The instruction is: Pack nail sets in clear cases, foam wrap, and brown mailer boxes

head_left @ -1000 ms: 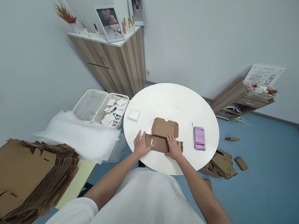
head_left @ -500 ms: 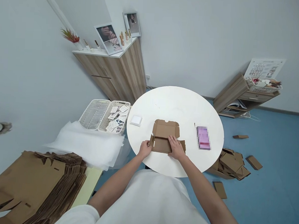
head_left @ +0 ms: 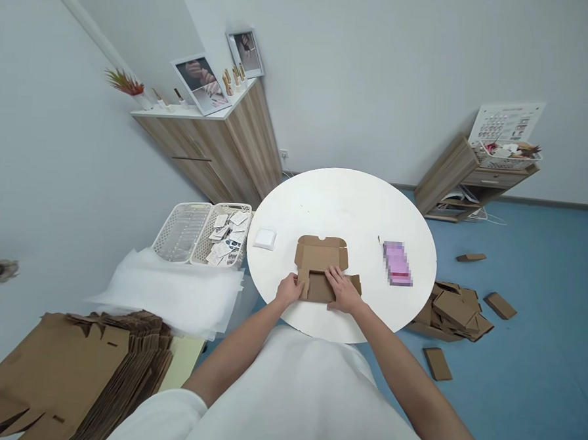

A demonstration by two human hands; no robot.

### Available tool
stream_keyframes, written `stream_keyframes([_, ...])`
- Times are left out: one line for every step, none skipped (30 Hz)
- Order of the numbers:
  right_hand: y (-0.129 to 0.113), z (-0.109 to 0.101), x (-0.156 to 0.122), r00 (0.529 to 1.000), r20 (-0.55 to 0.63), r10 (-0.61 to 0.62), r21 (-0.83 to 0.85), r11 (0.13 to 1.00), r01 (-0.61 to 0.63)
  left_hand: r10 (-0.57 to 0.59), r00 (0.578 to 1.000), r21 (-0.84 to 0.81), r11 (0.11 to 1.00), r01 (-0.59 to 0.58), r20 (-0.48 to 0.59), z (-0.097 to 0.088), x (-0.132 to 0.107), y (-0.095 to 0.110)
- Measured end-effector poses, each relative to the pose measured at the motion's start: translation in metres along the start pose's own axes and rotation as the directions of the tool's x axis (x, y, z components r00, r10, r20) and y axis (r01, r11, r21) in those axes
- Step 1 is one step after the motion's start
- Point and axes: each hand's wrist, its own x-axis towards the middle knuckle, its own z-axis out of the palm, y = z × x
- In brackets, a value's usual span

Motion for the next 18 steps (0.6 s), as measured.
stream_keyframes([0.0005,-0.0005,-0.0008,1.000,0.003,-0.008,0.001,1.000,0.008,0.002,1.000,0.016,1.000,-0.002,0.010,-0.0010,0.0013,0.0001])
stream_keyframes([0.0009,-0.0010,-0.0014,1.000,0.008,-0.012,0.002,1.000,0.012,0.003,1.000,0.029,1.000,-0.004,0.020,-0.0018,0.0025,0.0001])
stream_keyframes([0.0012,-0.0015,-0.0018,1.000,0.014,-0.013,0.002,1.000,0.013,0.003,1.000,0.042,0.999,-0.005,0.030,-0.0026,0.0035,0.0000])
stream_keyframes([0.0012,-0.0020,-0.0020,1.000,0.023,-0.012,0.000,1.000,0.012,0.003,0.999,0.057,0.998,-0.005,0.041,-0.0033,0.0043,-0.0001])
stream_keyframes([0.0011,-0.0025,-0.0021,0.999,0.033,-0.011,-0.002,1.000,0.011,0.002,0.999,0.077,0.997,-0.005,0.049,-0.0040,0.0049,-0.0003])
stream_keyframes([0.0007,-0.0029,-0.0021,0.999,0.044,-0.009,-0.005,1.000,0.009,0.002,0.999,0.102,0.995,-0.007,0.054,-0.0047,0.0053,-0.0004])
stream_keyframes([0.0001,-0.0033,-0.0021,0.999,0.053,-0.005,-0.009,1.000,0.006,0.004,0.998,0.129,0.992,-0.012,0.057,-0.0052,0.0057,-0.0004])
stream_keyframes([-0.0007,-0.0035,-0.0021,0.998,0.062,-0.001,-0.013,1.000,0.002,0.007,0.998,0.157,0.987,-0.016,0.057,-0.0056,0.0059,-0.0001])
stream_keyframes([-0.0016,-0.0037,-0.0023,0.998,0.069,0.005,-0.018,1.000,-0.003,0.011,0.998,0.181,0.983,-0.020,0.055,-0.0057,0.0061,0.0005])
stream_keyframes([-0.0025,-0.0038,-0.0025,0.997,0.075,0.011,-0.023,1.000,-0.009,0.013,0.999,0.200,0.980,-0.023,0.052,-0.0056,0.0064,0.0015])
stream_keyframes([-0.0035,-0.0037,-0.0028,0.997,0.079,0.016,-0.028,1.000,-0.014,0.012,0.999,0.214,0.977,-0.022,0.048,-0.0052,0.0068,0.0027])
stream_keyframes([-0.0044,-0.0037,-0.0031,0.996,0.082,0.020,-0.033,0.999,-0.018,0.010,0.999,0.224,0.974,-0.020,0.044,-0.0046,0.0073,0.0041])
stream_keyframes([-0.0052,-0.0036,-0.0034,0.996,0.084,0.023,-0.037,0.999,-0.020,0.006,0.999,0.232,0.973,-0.016,0.041,-0.0038,0.0077,0.0055])
stream_keyframes([-0.0059,-0.0036,-0.0037,0.996,0.085,0.025,-0.042,0.999,-0.021,0.001,0.999,0.238,0.971,-0.010,0.038,-0.0030,0.0080,0.0066])
stream_keyframes([-0.0064,-0.0037,-0.0039,0.996,0.085,0.026,-0.046,0.999,-0.022,-0.001,0.999,0.243,0.970,-0.008,0.036,-0.0023,0.0081,0.0073])
stream_keyframes([-0.0067,-0.0038,-0.0041,0.996,0.085,0.029,-0.051,0.998,-0.025,0.002,0.999,0.243,0.970,-0.011,0.036,-0.0018,0.0077,0.0073])
stream_keyframes([-0.0068,-0.0041,-0.0041,0.996,0.085,0.032,-0.057,0.998,-0.027,0.017,0.999,0.236,0.971,-0.025,0.034,-0.0017,0.0066,0.0064])
stream_keyframes([-0.0067,-0.0044,-0.0041,0.996,0.085,0.034,-0.062,0.998,-0.029,0.045,0.999,0.219,0.975,-0.050,0.029,-0.0020,0.0049,0.0046])
